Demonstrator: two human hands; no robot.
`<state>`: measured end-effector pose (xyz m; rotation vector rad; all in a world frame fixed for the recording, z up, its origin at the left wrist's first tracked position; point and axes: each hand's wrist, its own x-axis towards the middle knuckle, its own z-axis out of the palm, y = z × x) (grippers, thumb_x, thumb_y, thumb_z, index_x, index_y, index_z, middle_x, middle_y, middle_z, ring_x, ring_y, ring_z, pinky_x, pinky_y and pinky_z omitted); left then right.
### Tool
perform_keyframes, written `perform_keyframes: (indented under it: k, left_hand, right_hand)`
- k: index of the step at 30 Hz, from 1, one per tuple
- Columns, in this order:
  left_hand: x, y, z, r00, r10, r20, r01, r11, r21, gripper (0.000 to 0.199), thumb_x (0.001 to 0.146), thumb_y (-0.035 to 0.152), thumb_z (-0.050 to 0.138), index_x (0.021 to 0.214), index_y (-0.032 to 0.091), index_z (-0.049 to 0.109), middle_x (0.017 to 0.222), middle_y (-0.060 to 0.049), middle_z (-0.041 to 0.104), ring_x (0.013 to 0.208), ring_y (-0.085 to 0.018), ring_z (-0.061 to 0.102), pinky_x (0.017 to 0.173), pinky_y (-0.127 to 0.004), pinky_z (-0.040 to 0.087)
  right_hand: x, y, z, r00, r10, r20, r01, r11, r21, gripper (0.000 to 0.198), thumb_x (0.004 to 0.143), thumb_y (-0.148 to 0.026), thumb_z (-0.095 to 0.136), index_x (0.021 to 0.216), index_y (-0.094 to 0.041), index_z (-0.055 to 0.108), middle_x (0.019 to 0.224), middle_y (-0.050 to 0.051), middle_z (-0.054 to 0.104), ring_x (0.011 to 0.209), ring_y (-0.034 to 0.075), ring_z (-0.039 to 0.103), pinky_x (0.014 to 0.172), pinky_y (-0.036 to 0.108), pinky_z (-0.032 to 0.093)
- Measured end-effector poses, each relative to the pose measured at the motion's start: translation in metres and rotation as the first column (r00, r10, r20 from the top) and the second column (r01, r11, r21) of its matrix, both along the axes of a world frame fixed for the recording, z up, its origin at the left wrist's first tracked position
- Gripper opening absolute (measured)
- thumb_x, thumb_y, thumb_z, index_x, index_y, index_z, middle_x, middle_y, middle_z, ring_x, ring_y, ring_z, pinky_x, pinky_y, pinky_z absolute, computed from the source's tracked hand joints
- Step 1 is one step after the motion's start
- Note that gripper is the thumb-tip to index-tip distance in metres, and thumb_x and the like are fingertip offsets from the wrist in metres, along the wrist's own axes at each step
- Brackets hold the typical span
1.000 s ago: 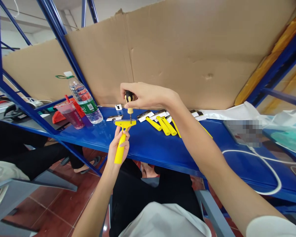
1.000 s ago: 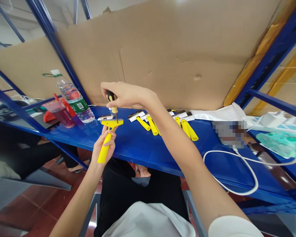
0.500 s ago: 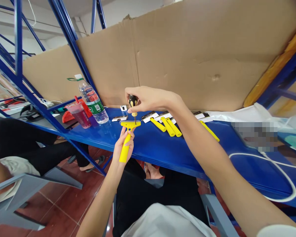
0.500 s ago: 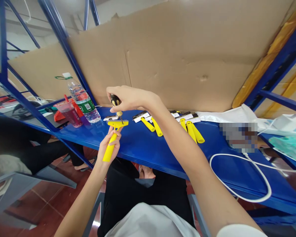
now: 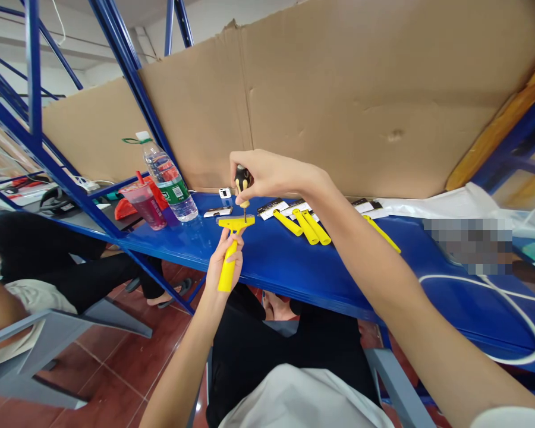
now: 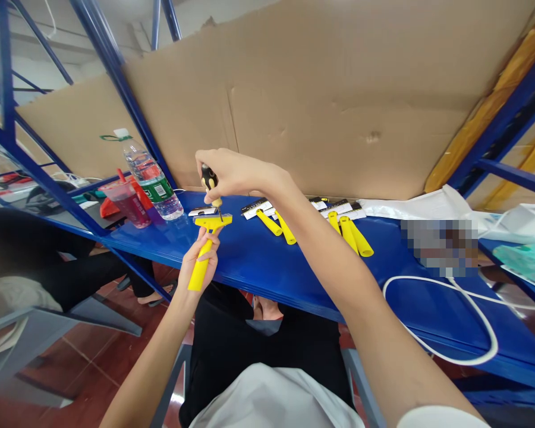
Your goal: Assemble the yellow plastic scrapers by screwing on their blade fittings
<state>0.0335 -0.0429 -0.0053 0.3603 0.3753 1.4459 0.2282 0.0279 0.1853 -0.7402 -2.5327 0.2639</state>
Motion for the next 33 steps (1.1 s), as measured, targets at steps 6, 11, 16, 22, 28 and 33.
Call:
perform_keyframes:
  k: [6,11,16,22,28,33]
  left_hand:
    - [0.0,0.0,-0.002,1.0,0.003,0.016,-0.003,1.0,0.022,0.053,0.114,0.0,0.041,0.155,0.028,0.058,0.159,-0.016,0.065,0.085,-0.002,0.075,0.048,-0.003,0.042]
    - [-0.003,0.001,-0.001,0.999,0.035,0.002,-0.035,0.999,0.032,0.055,0.115,0.003,0.042,0.158,0.034,0.058,0.164,-0.014,0.062,0.085,-0.002,0.075,0.049,-0.002,0.043]
    - [-0.003,-0.001,0.0,0.999,0.044,-0.001,-0.044,0.998,0.038,0.058,0.115,0.004,0.042,0.161,0.037,0.055,0.167,-0.013,0.06,0.085,-0.001,0.075,0.051,-0.002,0.045]
    - [-0.003,0.0,-0.001,0.999,0.033,0.011,-0.033,0.998,0.045,0.057,0.114,0.003,0.043,0.16,0.036,0.054,0.168,-0.013,0.06,0.084,-0.001,0.075,0.052,-0.002,0.046]
    - [-0.003,-0.001,0.0,0.999,0.037,-0.022,-0.036,0.999,0.039,0.06,0.113,0.003,0.046,0.162,0.037,0.053,0.167,-0.013,0.061,0.085,-0.002,0.076,0.052,-0.003,0.047]
    - [-0.002,-0.002,0.002,0.998,0.054,-0.031,-0.053,0.998,0.036,0.06,0.113,0.003,0.046,0.162,0.037,0.054,0.164,-0.013,0.062,0.085,-0.002,0.076,0.052,-0.003,0.046]
  right_hand:
    - [0.002,-0.005,0.002,0.999,0.047,0.003,-0.048,0.997,0.053,0.04,0.087,-0.022,0.088,0.117,-0.023,0.061,0.108,0.003,0.068,0.092,0.021,0.057,0.076,0.034,0.038]
    - [0.014,-0.011,0.008,0.994,0.089,0.058,-0.085,0.993,-0.078,0.033,0.085,-0.018,0.084,0.112,-0.021,0.066,0.105,0.003,0.071,0.089,0.019,0.057,0.073,0.033,0.038]
    - [0.015,-0.014,0.011,0.999,0.025,0.037,-0.022,0.997,-0.078,0.022,0.09,-0.03,0.084,0.096,-0.021,0.065,0.088,0.002,0.067,0.083,0.019,0.059,0.072,0.033,0.037]
    - [0.008,-0.013,0.008,0.999,0.019,0.046,-0.017,0.999,-0.033,0.029,0.083,-0.024,0.086,0.104,-0.022,0.065,0.099,0.004,0.069,0.089,0.021,0.056,0.072,0.034,0.035]
    - [0.01,-0.01,0.008,0.999,-0.039,0.012,0.039,0.999,0.013,0.032,0.088,-0.034,0.086,0.109,-0.022,0.066,0.095,0.004,0.066,0.091,0.024,0.056,0.075,0.035,0.036]
    - [0.012,-0.009,0.008,1.0,-0.007,0.011,0.008,0.996,-0.091,0.045,0.081,-0.03,0.09,0.117,-0.023,0.065,0.102,0.004,0.068,0.092,0.023,0.057,0.075,0.035,0.038]
